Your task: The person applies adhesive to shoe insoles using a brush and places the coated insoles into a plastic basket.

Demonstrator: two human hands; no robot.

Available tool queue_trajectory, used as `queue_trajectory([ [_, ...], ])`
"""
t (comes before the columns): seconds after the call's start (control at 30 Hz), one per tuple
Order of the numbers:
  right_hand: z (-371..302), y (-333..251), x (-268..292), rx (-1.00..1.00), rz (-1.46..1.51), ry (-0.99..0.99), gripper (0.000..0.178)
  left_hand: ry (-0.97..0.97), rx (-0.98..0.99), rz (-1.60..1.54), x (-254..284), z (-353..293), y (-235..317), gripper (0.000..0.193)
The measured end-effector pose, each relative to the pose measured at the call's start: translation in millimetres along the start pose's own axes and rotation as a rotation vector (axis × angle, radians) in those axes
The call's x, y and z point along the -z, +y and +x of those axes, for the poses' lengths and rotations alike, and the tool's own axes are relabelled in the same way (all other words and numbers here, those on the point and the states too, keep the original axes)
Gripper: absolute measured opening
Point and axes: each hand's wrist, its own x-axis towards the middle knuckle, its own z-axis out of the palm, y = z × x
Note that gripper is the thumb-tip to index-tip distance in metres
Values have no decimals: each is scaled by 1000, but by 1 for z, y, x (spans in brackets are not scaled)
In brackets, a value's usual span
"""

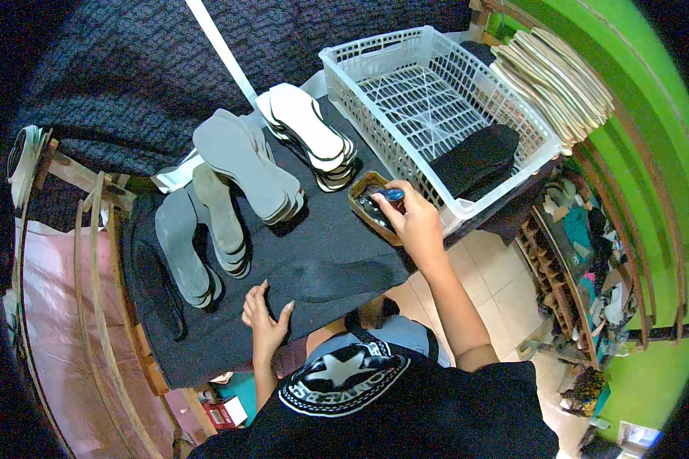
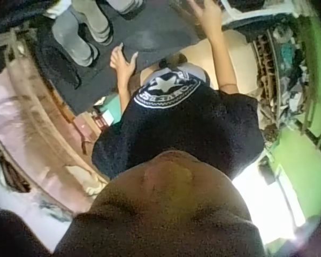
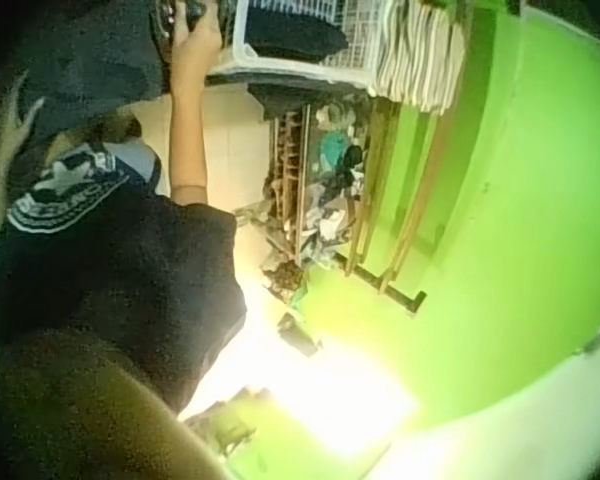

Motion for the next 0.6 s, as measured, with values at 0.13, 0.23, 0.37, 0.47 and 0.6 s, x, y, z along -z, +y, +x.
queue_trajectory([
  [0.13, -7, 0, 11, -56, 3, -11, 25, -7, -6, -28, 2, 0, 3, 61],
  [0.23, -10, -1, 19, -20, -88, 25, 25, -3, -14, -16, 1, 0, -1, 55],
  [0.37, -13, -7, 26, 5, -189, 60, 25, -13, -3, -4, 0, 3, -1, 48],
  [0.47, -15, -18, 30, -70, -211, -3, 25, 14, -12, 1, -3, 3, 0, 42],
  [0.6, -12, -16, 23, -110, -121, -12, 23, 69, -14, 68, -8, 2, 0, 38],
])
